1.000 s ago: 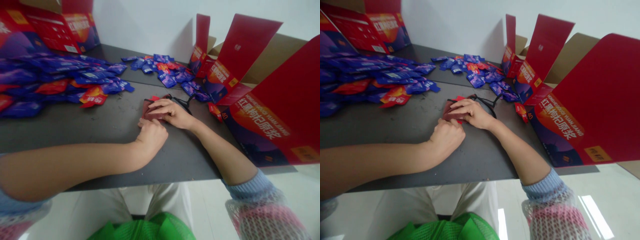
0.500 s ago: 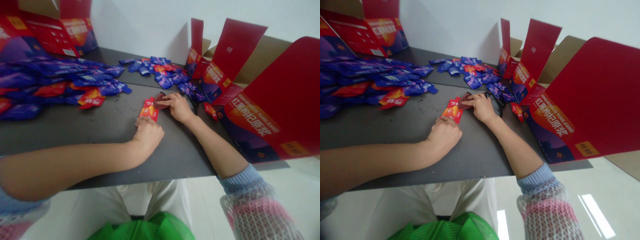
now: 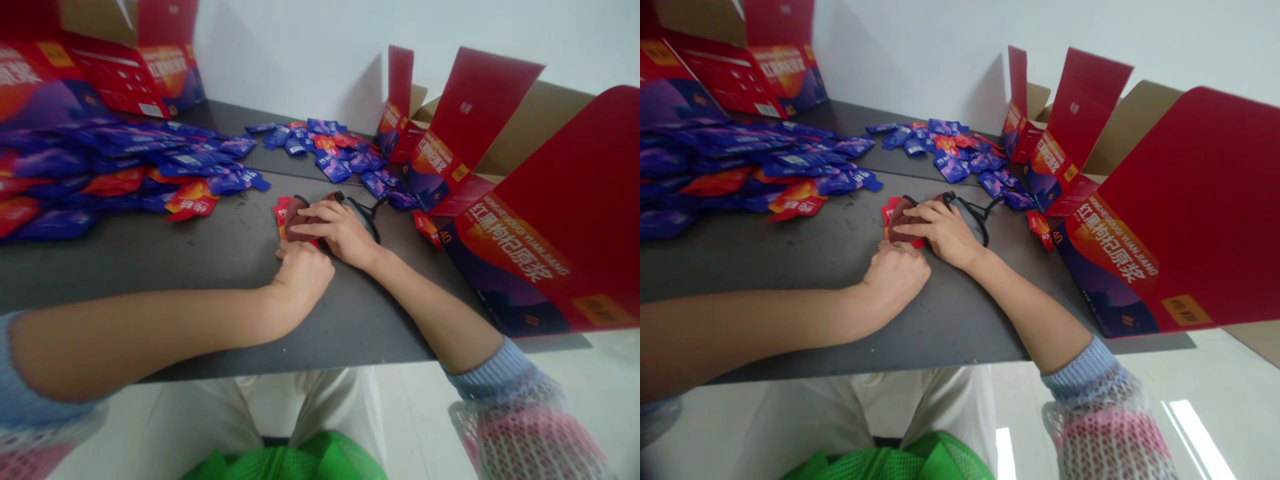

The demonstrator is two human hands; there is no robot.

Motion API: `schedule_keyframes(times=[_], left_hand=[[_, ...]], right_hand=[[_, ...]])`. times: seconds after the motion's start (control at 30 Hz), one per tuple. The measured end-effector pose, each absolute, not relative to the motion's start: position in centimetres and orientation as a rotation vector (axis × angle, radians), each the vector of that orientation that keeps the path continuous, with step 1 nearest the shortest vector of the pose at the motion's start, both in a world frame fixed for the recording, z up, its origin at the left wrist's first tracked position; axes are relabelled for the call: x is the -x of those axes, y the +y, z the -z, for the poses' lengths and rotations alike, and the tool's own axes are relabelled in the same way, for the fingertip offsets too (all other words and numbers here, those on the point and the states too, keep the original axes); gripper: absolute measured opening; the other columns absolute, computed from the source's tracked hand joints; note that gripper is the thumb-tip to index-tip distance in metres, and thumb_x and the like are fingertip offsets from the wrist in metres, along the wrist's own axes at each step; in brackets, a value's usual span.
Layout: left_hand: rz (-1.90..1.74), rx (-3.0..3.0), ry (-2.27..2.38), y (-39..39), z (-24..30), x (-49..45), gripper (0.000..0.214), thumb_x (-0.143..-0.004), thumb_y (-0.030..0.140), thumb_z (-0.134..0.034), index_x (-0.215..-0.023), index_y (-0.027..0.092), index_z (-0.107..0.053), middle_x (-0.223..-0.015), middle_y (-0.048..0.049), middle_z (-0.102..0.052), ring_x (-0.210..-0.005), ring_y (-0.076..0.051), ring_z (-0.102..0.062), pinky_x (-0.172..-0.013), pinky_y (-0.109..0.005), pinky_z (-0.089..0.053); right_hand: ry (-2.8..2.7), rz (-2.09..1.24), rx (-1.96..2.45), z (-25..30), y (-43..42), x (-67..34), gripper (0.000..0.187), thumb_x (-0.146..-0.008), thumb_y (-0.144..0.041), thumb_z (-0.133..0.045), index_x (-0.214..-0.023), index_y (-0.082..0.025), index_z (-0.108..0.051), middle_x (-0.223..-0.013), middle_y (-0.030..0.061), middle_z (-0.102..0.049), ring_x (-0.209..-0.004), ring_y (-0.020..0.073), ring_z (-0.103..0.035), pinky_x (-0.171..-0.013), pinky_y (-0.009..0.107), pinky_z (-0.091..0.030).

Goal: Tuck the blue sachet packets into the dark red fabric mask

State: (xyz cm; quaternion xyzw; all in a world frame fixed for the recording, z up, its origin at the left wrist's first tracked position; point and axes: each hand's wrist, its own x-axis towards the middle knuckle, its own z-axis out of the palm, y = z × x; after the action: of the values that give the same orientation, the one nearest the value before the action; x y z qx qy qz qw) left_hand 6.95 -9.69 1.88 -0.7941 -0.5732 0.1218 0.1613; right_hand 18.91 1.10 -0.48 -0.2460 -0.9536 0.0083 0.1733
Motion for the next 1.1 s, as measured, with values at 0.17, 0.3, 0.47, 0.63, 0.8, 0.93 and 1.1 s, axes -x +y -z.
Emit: schedule_keyframes(times=[0.17,0.3,0.47,0.63,0.8,0.93,1.1], left_hand=[[-0.318,2.269,-1.676,-9.6,-1.9,-6.9,0.042,-0.085,-0.007,-0.033,-0.107,-0.006,-0.069,-0.097,-0.0292,-0.070,-0.085,-0.031,-0.069,-0.067,-0.037,-0.049],[-0.207,2.243,-1.729,-9.5,-1.7,-6.7,0.039,-0.087,-0.006,-0.031,-0.104,-0.006,-0.066,-0.092,-0.0273,-0.068,-0.081,-0.031,-0.069,-0.067,-0.037,-0.047],[-0.138,2.247,-1.771,-9.2,-1.4,-6.6,0.039,-0.088,-0.005,-0.028,-0.104,-0.004,-0.063,-0.091,-0.0262,-0.067,-0.079,-0.029,-0.069,-0.063,-0.033,-0.044],[-0.141,2.280,-1.787,-8.5,-1.3,-5.8,0.045,-0.088,-0.004,-0.024,-0.112,-0.004,-0.062,-0.097,-0.0274,-0.066,-0.079,-0.028,-0.069,-0.063,-0.032,-0.047],[-0.196,2.229,-1.855,-8.5,-1.3,-5.6,0.056,-0.090,-0.002,-0.022,-0.142,-0.007,-0.044,-0.105,-0.0311,-0.065,-0.082,-0.028,-0.070,-0.063,-0.032,-0.051],[-0.286,2.269,-1.829,-8.6,-1.5,-5.9,0.052,-0.087,-0.005,-0.026,-0.128,-0.010,-0.058,-0.094,-0.0320,-0.069,-0.079,-0.030,-0.071,-0.060,-0.031,-0.051],[-0.270,2.515,-1.594,-7.3,-2.0,-5.1,0.042,-0.087,-0.003,-0.035,-0.104,-0.001,-0.074,-0.089,-0.0258,-0.073,-0.080,-0.030,-0.072,-0.066,-0.036,-0.052]], right_hand=[[-2.705,-0.044,0.748,0.1,1.4,-19.1,0.040,-0.099,-0.019,-0.044,-0.126,-0.037,-0.068,-0.142,0.0010,-0.058,-0.130,0.0263,-0.045,-0.098,0.048,-0.038],[-2.703,-0.022,0.851,-0.2,1.7,-19.4,0.045,-0.098,-0.014,-0.041,-0.124,-0.037,-0.069,-0.141,0.0006,-0.059,-0.129,0.0272,-0.044,-0.094,0.049,-0.038],[-2.652,0.067,1.010,0.2,2.8,-20.2,0.043,-0.100,-0.017,-0.039,-0.124,-0.036,-0.069,-0.138,0.0032,-0.060,-0.126,0.0282,-0.045,-0.088,0.049,-0.040],[-2.617,0.123,1.124,0.6,3.3,-20.7,0.044,-0.100,-0.017,-0.039,-0.127,-0.038,-0.067,-0.141,0.0021,-0.058,-0.127,0.0303,-0.045,-0.090,0.052,-0.041],[-2.527,0.090,1.139,1.2,3.6,-20.9,0.045,-0.100,-0.017,-0.038,-0.129,-0.037,-0.065,-0.142,0.0004,-0.058,-0.127,0.0291,-0.046,-0.094,0.052,-0.042],[-2.398,0.000,0.940,1.5,3.3,-20.5,0.048,-0.098,-0.013,-0.036,-0.133,-0.032,-0.062,-0.142,0.0002,-0.058,-0.129,0.0234,-0.048,-0.100,0.046,-0.041],[-2.447,-0.123,0.638,1.1,1.2,-18.9,0.046,-0.100,-0.018,-0.035,-0.138,-0.030,-0.058,-0.141,0.0006,-0.059,-0.128,0.0211,-0.050,-0.104,0.042,-0.040]])
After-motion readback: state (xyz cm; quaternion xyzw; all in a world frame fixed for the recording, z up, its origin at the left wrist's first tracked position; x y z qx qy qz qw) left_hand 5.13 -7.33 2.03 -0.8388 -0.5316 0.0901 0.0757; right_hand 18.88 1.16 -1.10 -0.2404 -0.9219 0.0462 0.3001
